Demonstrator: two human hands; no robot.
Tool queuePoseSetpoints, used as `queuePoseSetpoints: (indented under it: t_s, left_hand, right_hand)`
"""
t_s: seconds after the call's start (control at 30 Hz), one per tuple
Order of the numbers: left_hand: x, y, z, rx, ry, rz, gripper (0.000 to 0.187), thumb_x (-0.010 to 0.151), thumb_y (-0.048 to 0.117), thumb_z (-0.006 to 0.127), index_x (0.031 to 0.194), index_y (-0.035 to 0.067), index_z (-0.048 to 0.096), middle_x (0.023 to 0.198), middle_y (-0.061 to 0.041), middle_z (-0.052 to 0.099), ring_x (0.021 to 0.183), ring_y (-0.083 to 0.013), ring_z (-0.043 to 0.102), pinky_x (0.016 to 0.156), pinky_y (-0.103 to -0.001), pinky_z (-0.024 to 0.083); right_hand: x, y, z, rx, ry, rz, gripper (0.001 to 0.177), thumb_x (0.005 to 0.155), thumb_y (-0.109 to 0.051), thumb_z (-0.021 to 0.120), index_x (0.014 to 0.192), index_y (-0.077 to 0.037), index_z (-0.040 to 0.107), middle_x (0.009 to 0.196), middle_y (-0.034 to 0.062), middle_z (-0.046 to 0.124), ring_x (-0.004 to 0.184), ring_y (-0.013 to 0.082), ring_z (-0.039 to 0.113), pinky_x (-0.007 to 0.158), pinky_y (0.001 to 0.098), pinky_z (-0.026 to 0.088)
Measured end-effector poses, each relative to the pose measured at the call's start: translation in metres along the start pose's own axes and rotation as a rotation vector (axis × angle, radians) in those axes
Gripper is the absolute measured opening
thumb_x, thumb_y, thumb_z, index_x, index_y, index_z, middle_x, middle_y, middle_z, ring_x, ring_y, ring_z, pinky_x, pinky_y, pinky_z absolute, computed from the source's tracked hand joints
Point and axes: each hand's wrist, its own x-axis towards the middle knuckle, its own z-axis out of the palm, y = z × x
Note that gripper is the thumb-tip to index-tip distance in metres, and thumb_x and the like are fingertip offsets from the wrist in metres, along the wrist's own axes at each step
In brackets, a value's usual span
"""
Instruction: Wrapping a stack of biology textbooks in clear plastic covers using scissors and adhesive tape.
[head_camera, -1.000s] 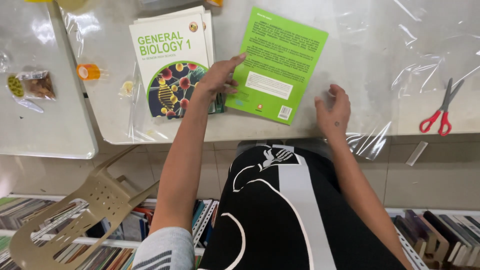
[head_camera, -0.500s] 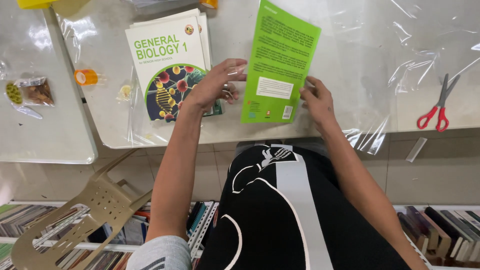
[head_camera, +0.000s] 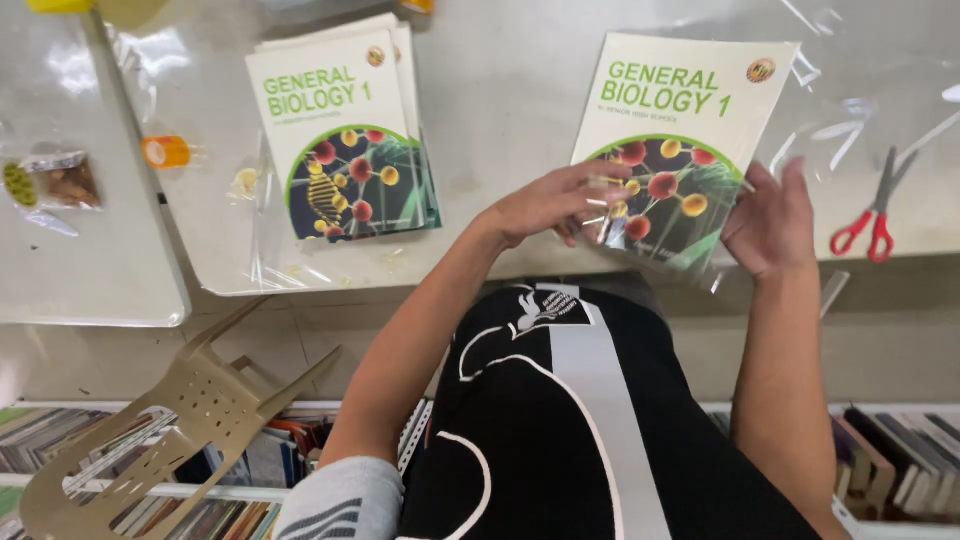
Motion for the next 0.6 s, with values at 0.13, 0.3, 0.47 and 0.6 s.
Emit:
queuePoseSetpoints:
  t_s: [0.13, 0.3, 0.47, 0.6]
  left_hand:
    - [0.01, -0.016, -0.001, -0.065, 0.018, -0.009, 0.072, 0.089, 0.052, 0.066, 0.148, 0.014, 0.05, 0.136, -0.006, 0.07, 0.075, -0.0119, 0.063, 0.062, -0.025, 0.053]
    - [-0.001, -0.036, -0.012, -0.158, 0.113, -0.02, 0.066, 0.092, 0.045, 0.064, 0.149, 0.012, 0.051, 0.13, -0.006, 0.07, 0.088, -0.0113, 0.072, 0.065, -0.025, 0.053]
    - [0.0, -0.067, -0.018, -0.142, 0.201, 0.041, 0.063, 0.094, 0.039, 0.064, 0.148, 0.012, 0.049, 0.139, -0.006, 0.067, 0.09, -0.0102, 0.068, 0.066, -0.026, 0.054]
    - [-0.001, -0.073, -0.02, -0.195, 0.223, 0.059, 0.06, 0.096, 0.035, 0.065, 0.148, 0.01, 0.05, 0.142, -0.009, 0.065, 0.086, -0.0114, 0.066, 0.066, -0.025, 0.052]
  right_hand:
    - [0.014, 0.026, -0.042, -0.442, 0.221, -0.135, 0.059, 0.104, -0.027, 0.055, 0.148, 0.005, 0.035, 0.148, 0.023, 0.051, 0.134, 0.0304, 0.055, 0.114, 0.0482, 0.047]
    - [0.026, 0.055, -0.01, -0.363, 0.173, -0.08, 0.045, 0.105, -0.017, 0.05, 0.146, -0.003, 0.042, 0.143, 0.0151, 0.057, 0.128, 0.0224, 0.059, 0.109, 0.0397, 0.049]
    - [0.006, 0.073, 0.004, -1.112, 0.411, -0.348, 0.045, 0.102, -0.018, 0.06, 0.144, -0.004, 0.054, 0.132, 0.0163, 0.061, 0.115, 0.0278, 0.061, 0.099, 0.0413, 0.049]
    - [-0.02, 0.08, 0.007, -1.623, 0.646, -0.648, 0.052, 0.094, -0.014, 0.077, 0.141, -0.004, 0.058, 0.131, 0.022, 0.054, 0.119, 0.0403, 0.053, 0.1, 0.049, 0.047]
